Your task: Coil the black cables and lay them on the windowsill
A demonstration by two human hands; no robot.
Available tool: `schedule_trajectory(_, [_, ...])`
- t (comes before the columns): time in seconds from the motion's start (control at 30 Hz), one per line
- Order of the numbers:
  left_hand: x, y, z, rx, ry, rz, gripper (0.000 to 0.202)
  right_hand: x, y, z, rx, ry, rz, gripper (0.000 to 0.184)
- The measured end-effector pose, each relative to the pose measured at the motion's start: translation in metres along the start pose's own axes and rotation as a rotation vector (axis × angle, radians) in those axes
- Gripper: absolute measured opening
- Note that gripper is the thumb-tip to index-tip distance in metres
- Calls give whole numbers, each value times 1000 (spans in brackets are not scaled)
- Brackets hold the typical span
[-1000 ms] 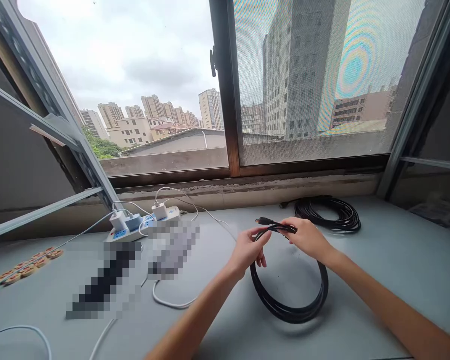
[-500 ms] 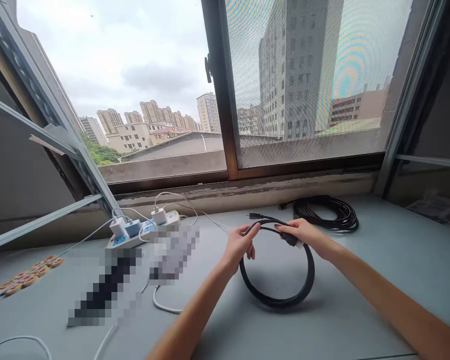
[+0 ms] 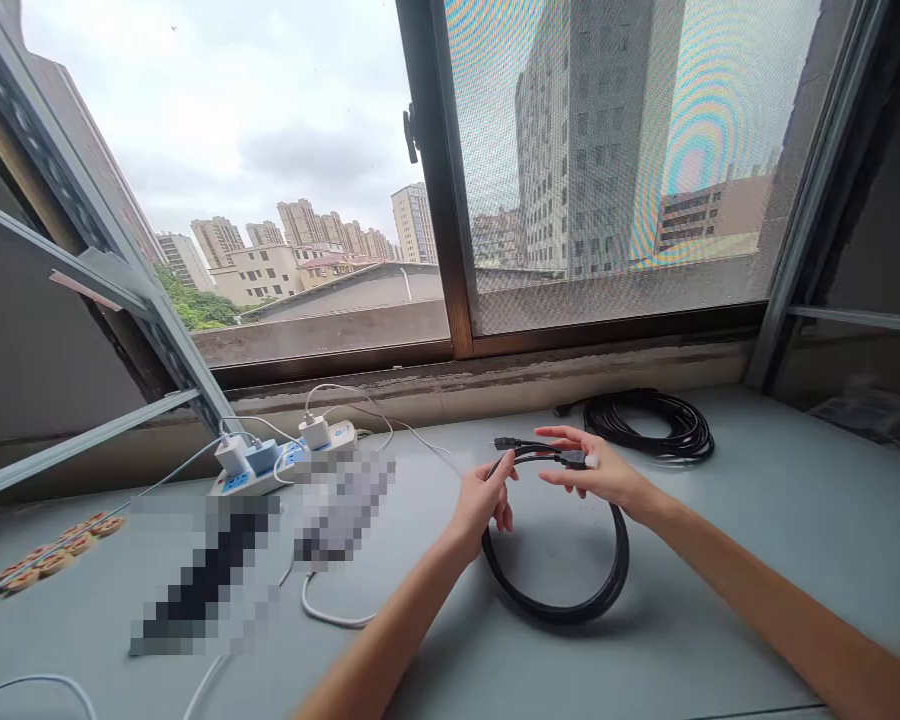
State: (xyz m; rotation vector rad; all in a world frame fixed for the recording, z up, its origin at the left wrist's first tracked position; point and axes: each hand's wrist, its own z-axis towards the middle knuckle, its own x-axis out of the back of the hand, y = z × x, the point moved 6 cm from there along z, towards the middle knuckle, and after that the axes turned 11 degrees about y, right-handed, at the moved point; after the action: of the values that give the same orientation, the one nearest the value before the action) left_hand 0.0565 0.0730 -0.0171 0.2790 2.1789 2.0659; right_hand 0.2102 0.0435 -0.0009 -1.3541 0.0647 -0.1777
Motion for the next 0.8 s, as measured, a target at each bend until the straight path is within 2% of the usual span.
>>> schedule_trajectory(0.17, [-2,-7,-4,89,73,-84,57,1,3,4,-8,72,31,53])
schedule_trajectory(0.3, [-5,-5,-10,101,100,-168,57,7,6,8,-18,169,103,50])
schedule_trajectory(0.43, [-7,-3,-12,102,101,-198,53,12,6,8,-28,223,63,49])
schedule_trajectory(0.6, [-7,-5,-9,147,43,-182,52,12,6,7,-12,236,43,51])
schedule_trajectory(0.8, [-12,-2,-10,113,-76,-137,50,10,11,9,25,227,53,54])
